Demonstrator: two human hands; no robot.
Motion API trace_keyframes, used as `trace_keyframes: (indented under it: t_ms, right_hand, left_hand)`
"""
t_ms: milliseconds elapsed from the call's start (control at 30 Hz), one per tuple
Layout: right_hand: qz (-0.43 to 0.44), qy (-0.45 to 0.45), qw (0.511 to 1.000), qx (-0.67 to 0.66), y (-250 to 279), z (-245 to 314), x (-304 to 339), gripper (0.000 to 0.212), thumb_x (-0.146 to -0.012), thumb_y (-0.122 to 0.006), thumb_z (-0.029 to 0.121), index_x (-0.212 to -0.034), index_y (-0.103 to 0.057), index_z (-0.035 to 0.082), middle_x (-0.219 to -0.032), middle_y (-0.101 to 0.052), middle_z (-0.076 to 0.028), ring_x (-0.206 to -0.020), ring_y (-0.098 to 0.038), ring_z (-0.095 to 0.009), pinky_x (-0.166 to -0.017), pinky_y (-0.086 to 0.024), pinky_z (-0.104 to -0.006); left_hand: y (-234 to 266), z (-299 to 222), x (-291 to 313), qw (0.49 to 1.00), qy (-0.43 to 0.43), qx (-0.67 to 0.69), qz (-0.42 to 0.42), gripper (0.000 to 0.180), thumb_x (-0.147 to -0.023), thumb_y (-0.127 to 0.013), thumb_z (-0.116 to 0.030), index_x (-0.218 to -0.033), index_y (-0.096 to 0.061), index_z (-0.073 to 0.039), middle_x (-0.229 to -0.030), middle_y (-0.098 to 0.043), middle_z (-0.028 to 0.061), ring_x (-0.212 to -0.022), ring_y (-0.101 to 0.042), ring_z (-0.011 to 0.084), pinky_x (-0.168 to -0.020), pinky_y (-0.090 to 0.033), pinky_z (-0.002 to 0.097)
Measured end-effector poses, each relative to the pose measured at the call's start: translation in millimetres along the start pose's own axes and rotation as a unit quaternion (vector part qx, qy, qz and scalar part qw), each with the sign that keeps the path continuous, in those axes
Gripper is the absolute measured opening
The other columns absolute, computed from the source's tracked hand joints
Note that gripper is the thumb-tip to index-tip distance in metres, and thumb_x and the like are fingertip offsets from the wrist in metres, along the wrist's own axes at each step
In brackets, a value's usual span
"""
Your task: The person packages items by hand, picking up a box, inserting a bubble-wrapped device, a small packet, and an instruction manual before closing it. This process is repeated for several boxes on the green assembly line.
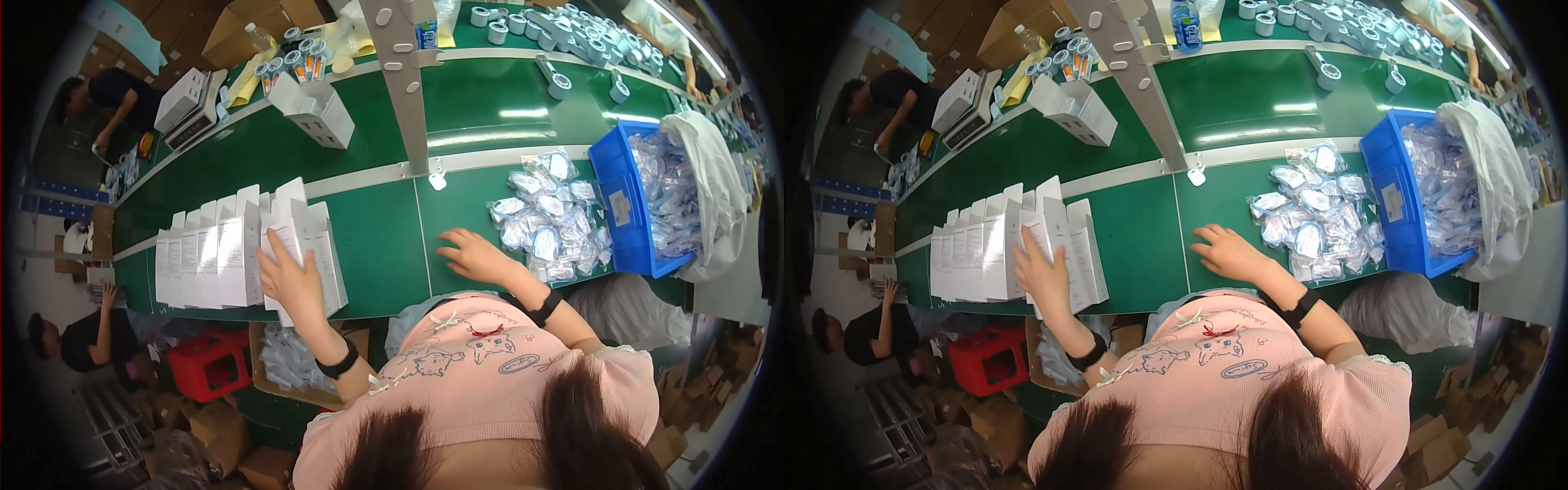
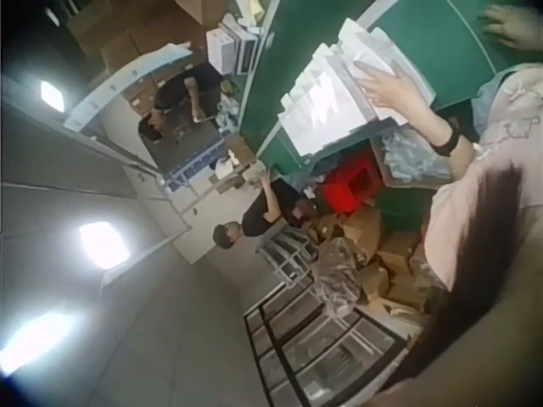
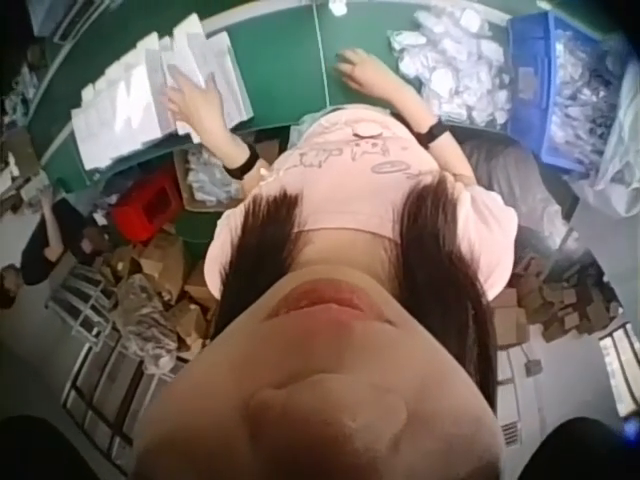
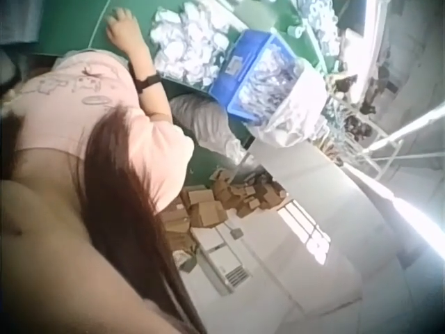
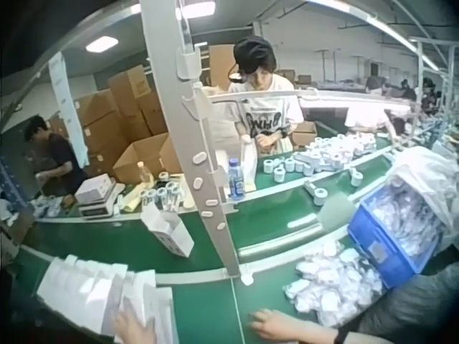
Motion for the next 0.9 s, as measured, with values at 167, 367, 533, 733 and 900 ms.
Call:
trace_keyframes:
  t_ms: [167,367,533,733,900]
  right_hand:
    - [0.009,-0.016,1.0,-0.007,-2,-3,6,0.032,-0.074,-0.059,0.014,-0.105,-0.056,0.007,-0.117,-0.047,-0.013,-0.109,-0.044,-0.029,-0.088,-0.04,-0.0389]
    - [0.05,-0.017,0.999,-0.009,-13,-4,3,0.032,-0.074,-0.059,0.015,-0.105,-0.057,0.007,-0.116,-0.049,-0.013,-0.107,-0.046,-0.03,-0.087,-0.04,-0.0387]
    - [0.005,-0.049,0.989,-0.142,25,-37,-4,0.03,-0.076,-0.058,0.012,-0.105,-0.056,0.005,-0.112,-0.052,-0.014,-0.106,-0.048,-0.03,-0.09,-0.039,-0.0373]
    - [-0.281,-0.233,0.93,0.05,143,-191,-28,0.033,-0.076,-0.059,0.013,-0.107,-0.054,0.006,-0.108,-0.054,-0.015,-0.104,-0.049,-0.032,-0.087,-0.041,-0.0377]
    - [-0.219,-0.442,0.851,0.18,165,-318,-69,0.063,-0.071,-0.065,0.026,-0.125,-0.038,0.01,-0.108,-0.052,-0.019,-0.103,-0.048,-0.037,-0.082,-0.045,-0.0398]
  left_hand:
    - [7,-54,35,0.977,-0.129,0.167,-0.008,0.082,-0.069,-0.069,-0.033,-0.135,-0.027,-0.011,-0.128,-0.032,0.0241,-0.109,-0.035,0.0405,-0.087,-0.031,0.0569]
    - [-94,-97,77,0.94,-0.15,0.061,0.299,0.09,-0.067,-0.067,-0.049,-0.135,-0.025,-0.009,-0.123,-0.038,0.0216,-0.104,-0.041,0.039,-0.082,-0.039,0.0492]
    - [-126,-89,56,0.924,-0.099,0.118,0.351,0.09,-0.07,-0.064,-0.051,-0.136,-0.022,-0.006,-0.127,-0.035,0.0242,-0.111,-0.039,0.041,-0.086,-0.037,0.049]
    - [-207,-75,26,0.929,-0.118,0.211,0.282,0.083,-0.075,-0.061,-0.045,-0.135,-0.023,-0.003,-0.129,-0.034,0.0225,-0.114,-0.038,0.04,-0.094,-0.033,0.0436]
    - [-221,-81,34,0.877,-0.095,0.355,0.309,0.081,-0.075,-0.063,-0.042,-0.134,-0.025,-0.002,-0.134,-0.027,0.0246,-0.12,-0.033,0.0372,-0.1,-0.028,0.0421]
Point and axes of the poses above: each hand's wrist, its own x-axis away from the middle knuckle, its own y-axis out of the back of the hand, z = x × y, the point moved 10 cm from there along -x, towards the middle knuckle
